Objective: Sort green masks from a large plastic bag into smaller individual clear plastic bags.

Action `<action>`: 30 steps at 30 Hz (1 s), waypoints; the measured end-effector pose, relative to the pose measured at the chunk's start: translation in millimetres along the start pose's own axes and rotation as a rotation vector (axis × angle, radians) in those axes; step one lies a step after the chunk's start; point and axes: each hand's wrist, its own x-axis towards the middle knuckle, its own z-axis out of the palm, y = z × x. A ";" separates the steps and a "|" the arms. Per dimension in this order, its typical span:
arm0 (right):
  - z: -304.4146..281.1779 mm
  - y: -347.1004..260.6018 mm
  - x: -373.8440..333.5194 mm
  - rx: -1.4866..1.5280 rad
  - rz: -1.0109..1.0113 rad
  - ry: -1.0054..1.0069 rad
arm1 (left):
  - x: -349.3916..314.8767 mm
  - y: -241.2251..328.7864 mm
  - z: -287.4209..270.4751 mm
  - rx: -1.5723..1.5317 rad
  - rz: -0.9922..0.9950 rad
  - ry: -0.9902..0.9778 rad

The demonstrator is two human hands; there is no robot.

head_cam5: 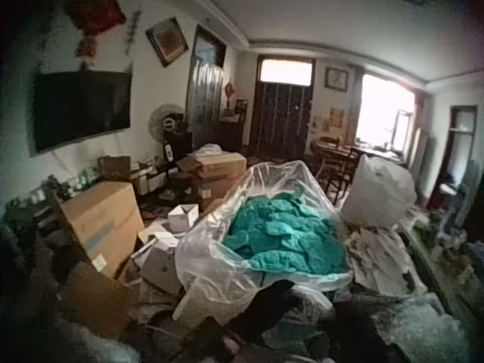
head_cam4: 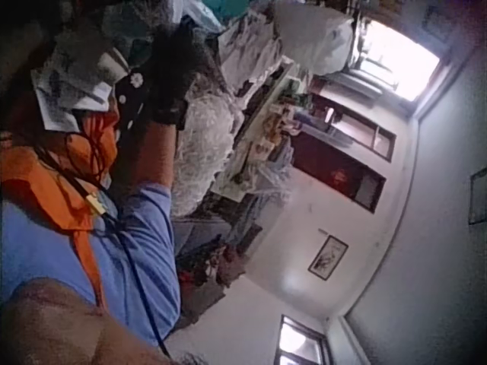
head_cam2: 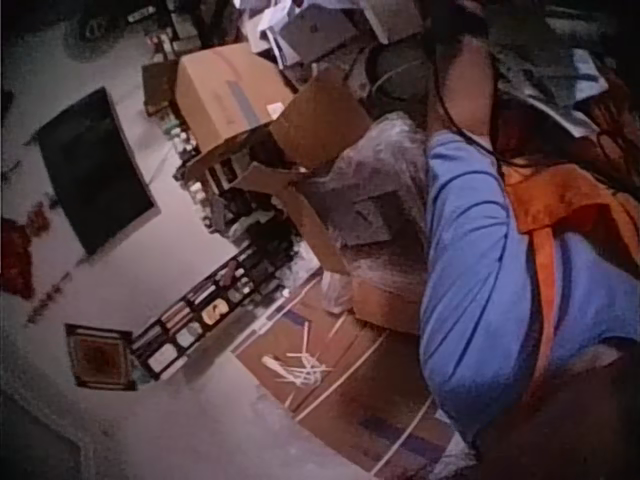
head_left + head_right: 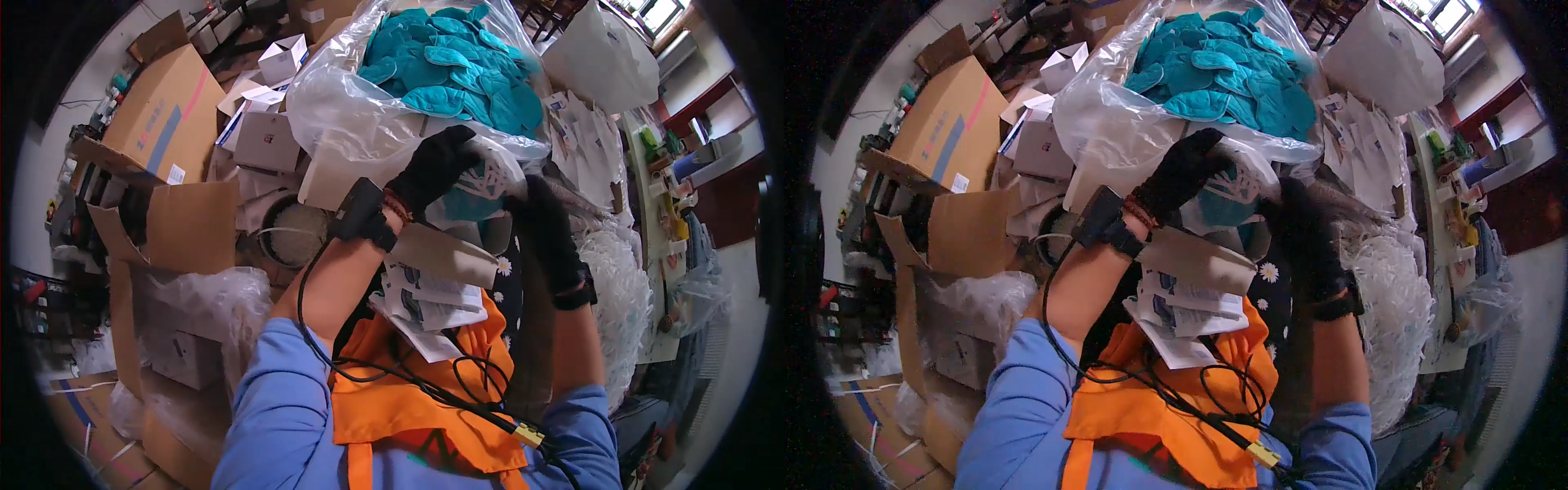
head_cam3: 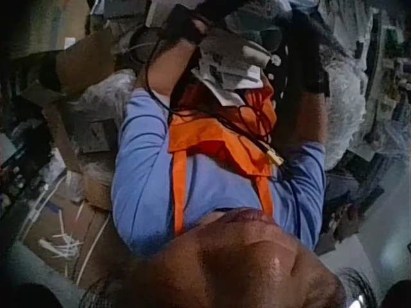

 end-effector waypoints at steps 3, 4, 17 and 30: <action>23.8 25.6 -13.9 -0.013 -0.211 0.124 | -1.5 -11.6 10.6 0.128 0.087 0.052; 25.3 35.9 -18.1 -0.019 -0.254 0.139 | -2.5 -14.2 14.7 0.079 0.093 0.064; -6.6 -6.0 -17.6 -0.588 -0.192 0.179 | -46.3 -24.4 -3.5 0.103 -0.342 0.344; -23.6 8.0 -22.8 -0.502 -0.290 0.160 | -69.7 -12.4 24.2 0.067 -0.441 -0.002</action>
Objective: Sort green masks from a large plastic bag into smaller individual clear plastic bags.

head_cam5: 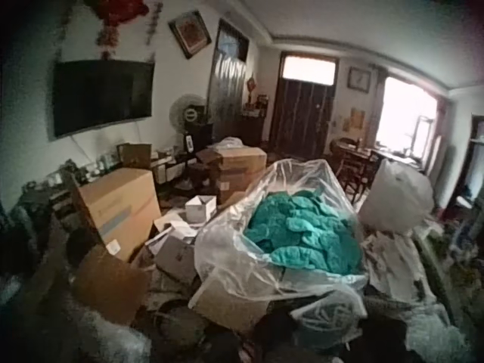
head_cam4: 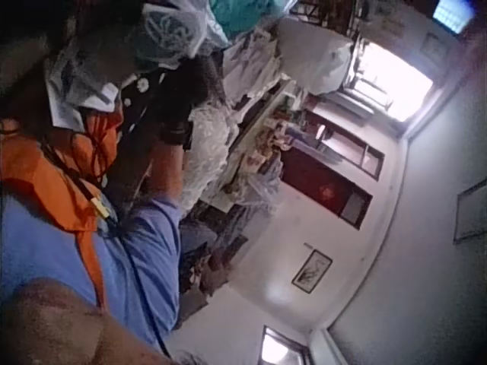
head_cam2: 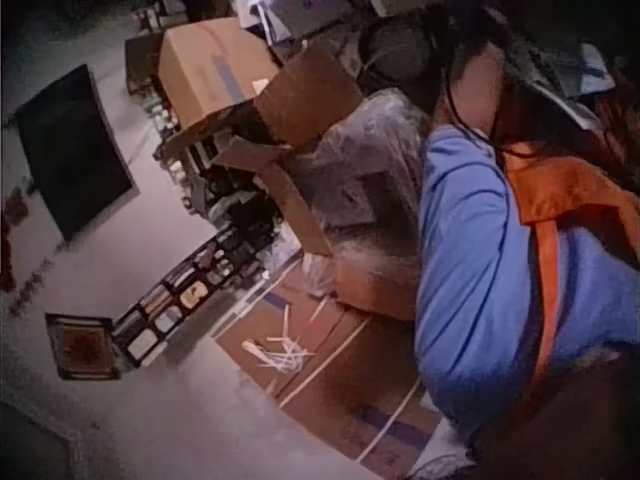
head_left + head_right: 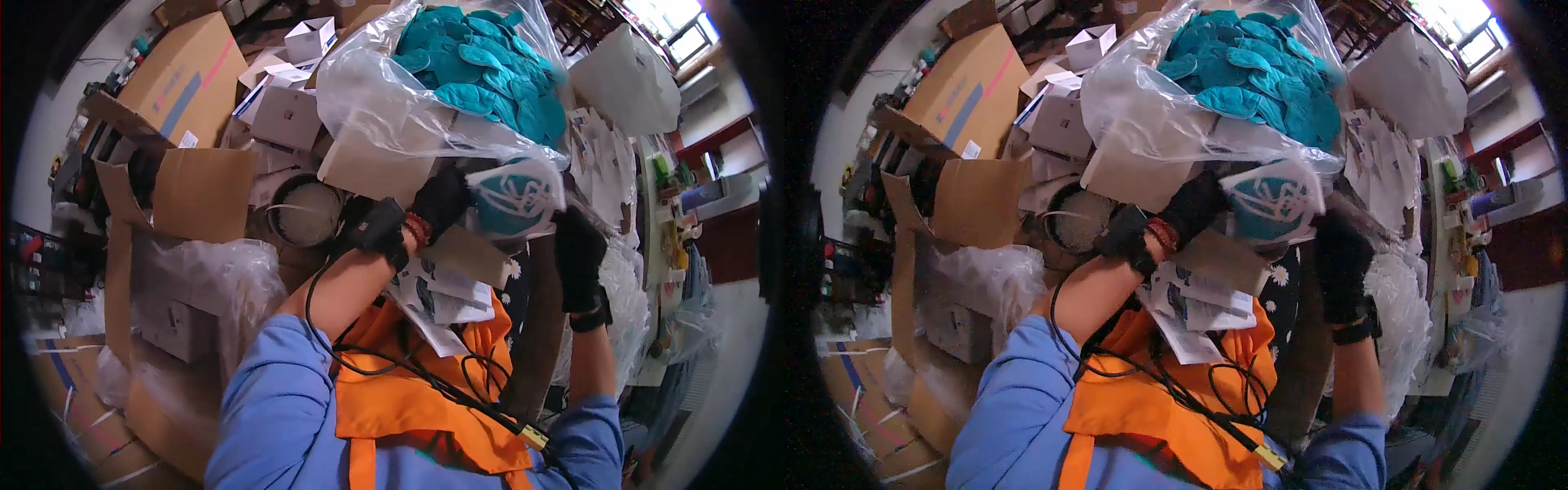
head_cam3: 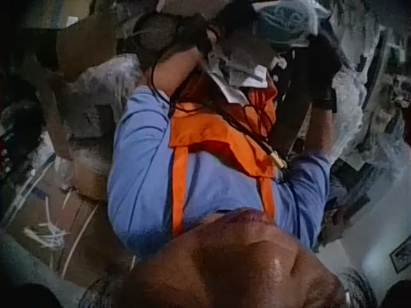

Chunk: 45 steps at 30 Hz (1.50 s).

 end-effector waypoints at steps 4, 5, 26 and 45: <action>-2.2 4.9 -3.5 0.086 0.140 0.011 | 20.7 -17.7 4.9 0.317 0.376 -0.134; 3.0 15.0 -10.3 0.101 0.158 0.017 | 22.4 -15.6 5.1 0.335 0.388 -0.125; 50.4 22.3 -57.1 0.717 0.360 0.029 | 37.5 -41.9 41.0 0.448 0.723 -0.156; -6.4 40.6 -73.8 0.580 0.513 0.220 | 9.2 -16.9 21.6 0.308 0.458 0.459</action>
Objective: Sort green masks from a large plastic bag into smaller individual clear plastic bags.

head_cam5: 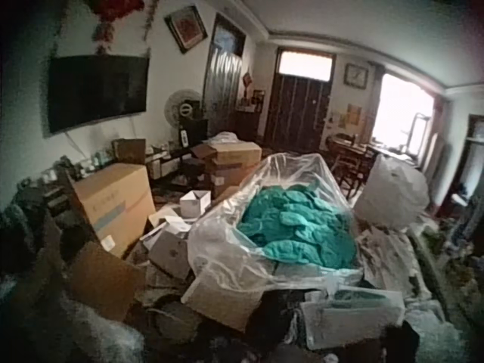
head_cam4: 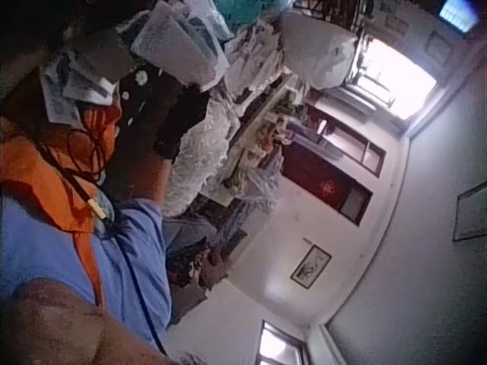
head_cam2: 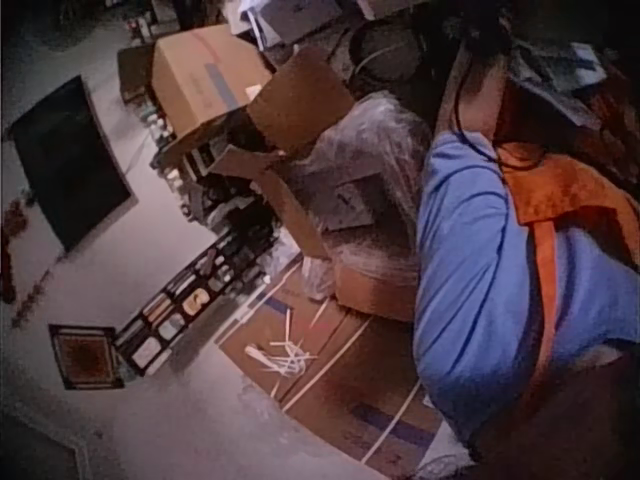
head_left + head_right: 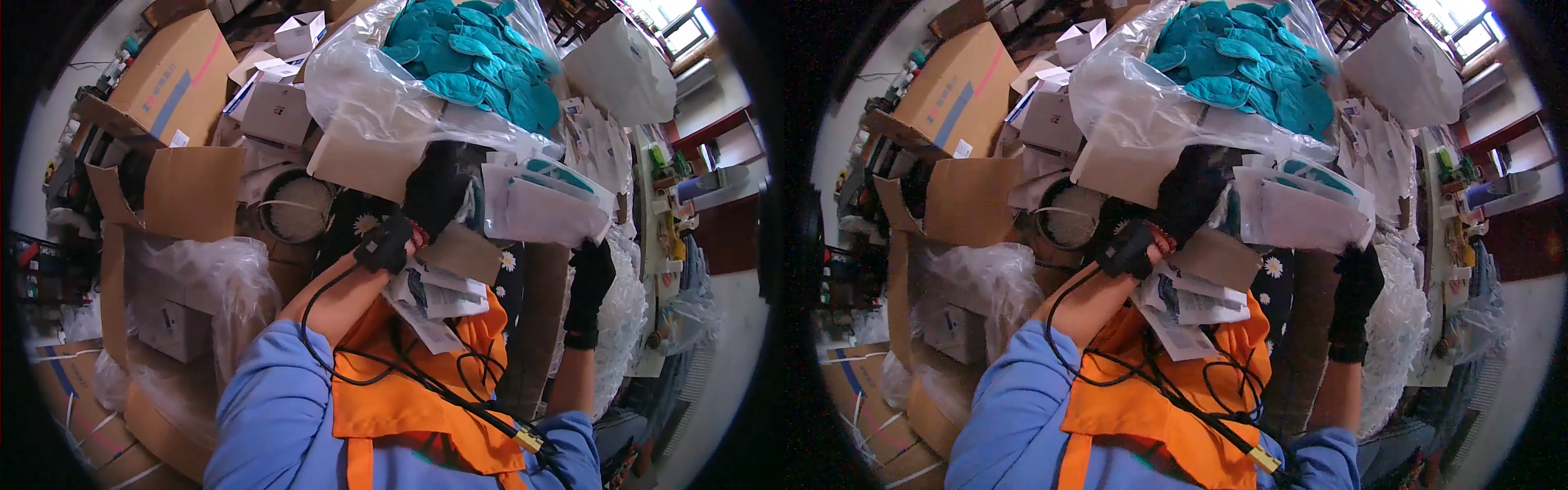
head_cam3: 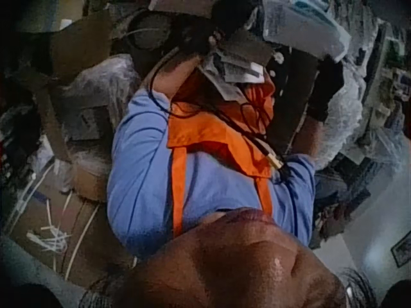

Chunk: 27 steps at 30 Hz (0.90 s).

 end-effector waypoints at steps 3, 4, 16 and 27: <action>-0.6 2.2 -2.9 -0.010 0.095 -0.035 | 35.1 32.4 -42.8 -0.235 -0.013 0.018; 0.3 4.9 -3.1 -0.001 0.070 -0.060 | 40.8 37.2 -50.2 -0.280 -0.011 -0.030; 10.3 -15.1 -2.7 0.088 0.033 -0.035 | 27.7 24.5 -12.0 -0.654 -0.133 -0.352; 19.7 -14.9 -4.3 0.128 0.141 -0.054 | 28.3 10.8 4.3 -0.124 0.305 -0.241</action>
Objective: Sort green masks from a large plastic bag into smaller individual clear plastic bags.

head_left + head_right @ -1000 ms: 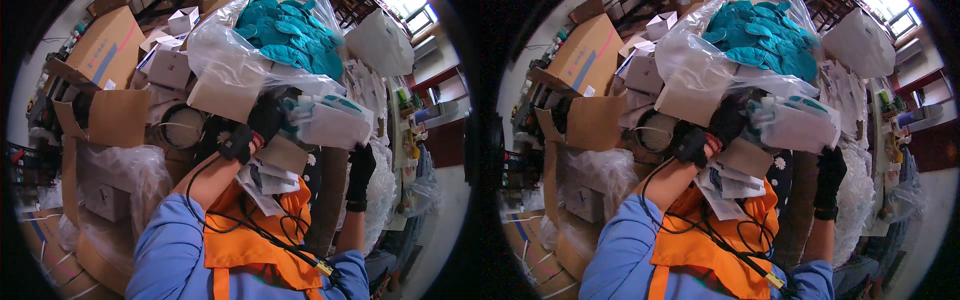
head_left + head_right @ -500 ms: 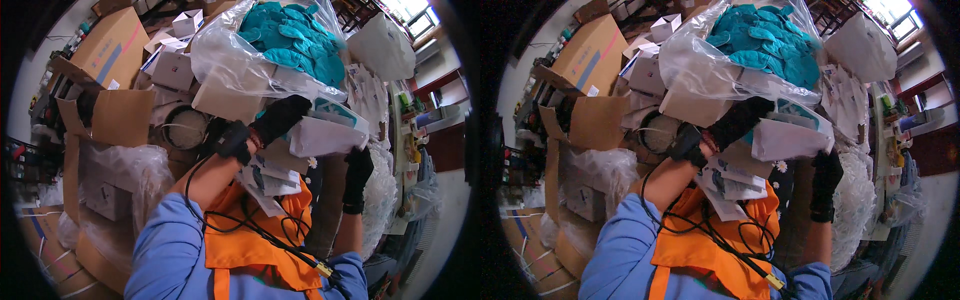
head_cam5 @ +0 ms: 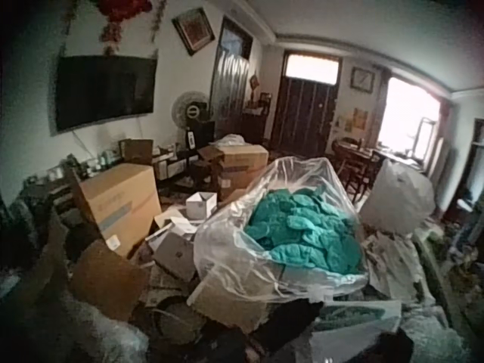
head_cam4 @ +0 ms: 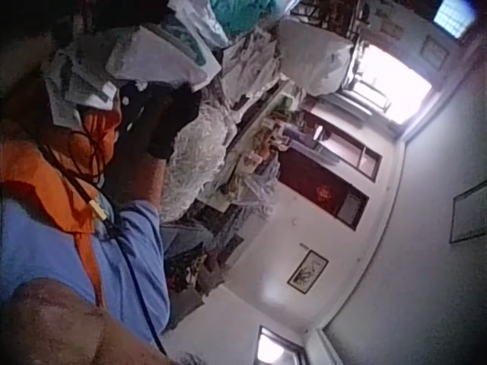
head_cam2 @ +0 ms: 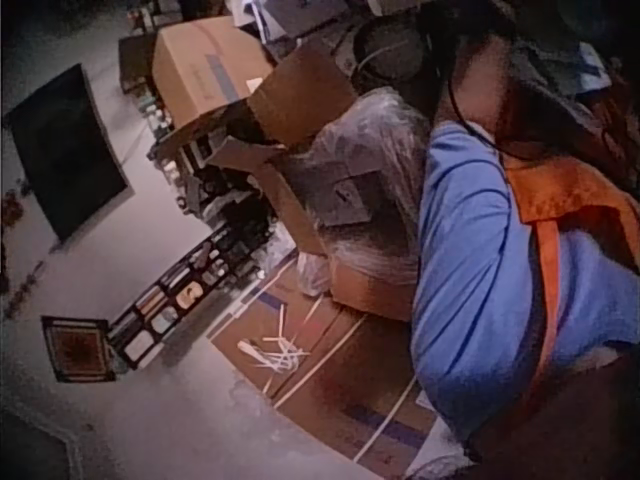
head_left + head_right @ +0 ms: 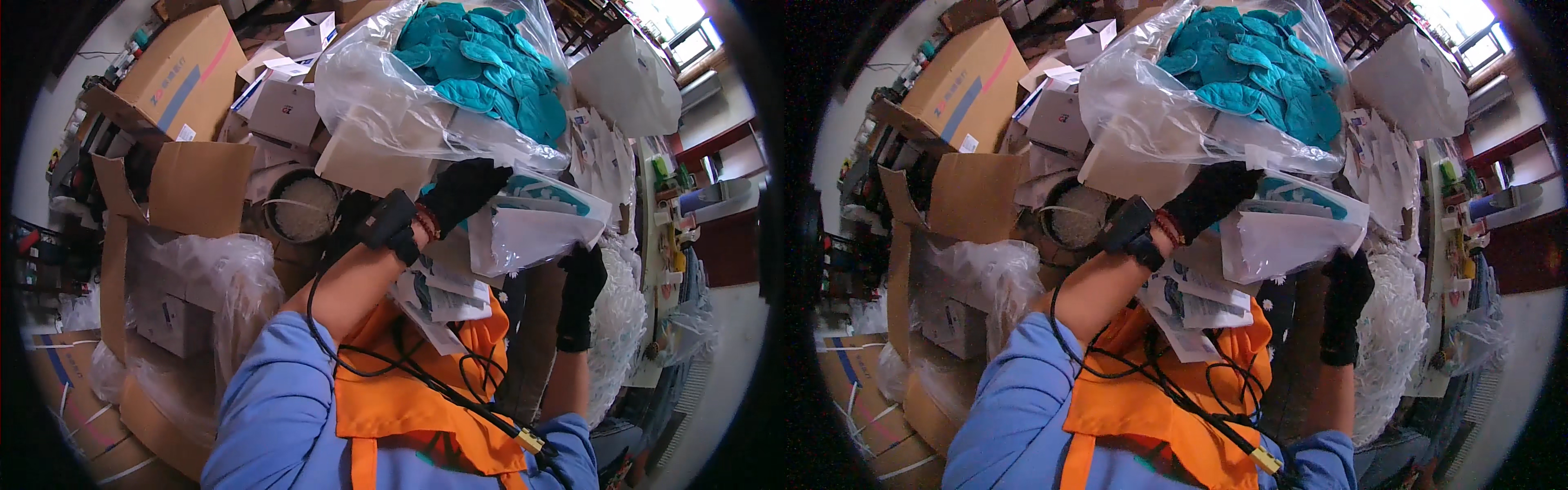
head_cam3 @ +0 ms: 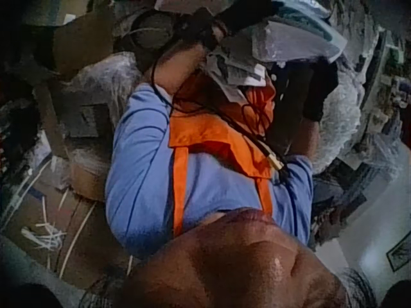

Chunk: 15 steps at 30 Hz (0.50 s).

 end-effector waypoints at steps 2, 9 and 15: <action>1.3 6.4 -0.1 0.051 0.010 -0.022 | 0.8 2.6 0.2 -0.006 0.005 0.032; 10.6 16.6 1.9 0.180 0.057 -0.035 | 11.6 10.2 -13.6 -0.550 -0.332 -0.261; 14.8 24.7 -0.9 -0.020 -0.117 0.005 | 12.7 44.2 -53.1 -1.191 -0.634 -0.198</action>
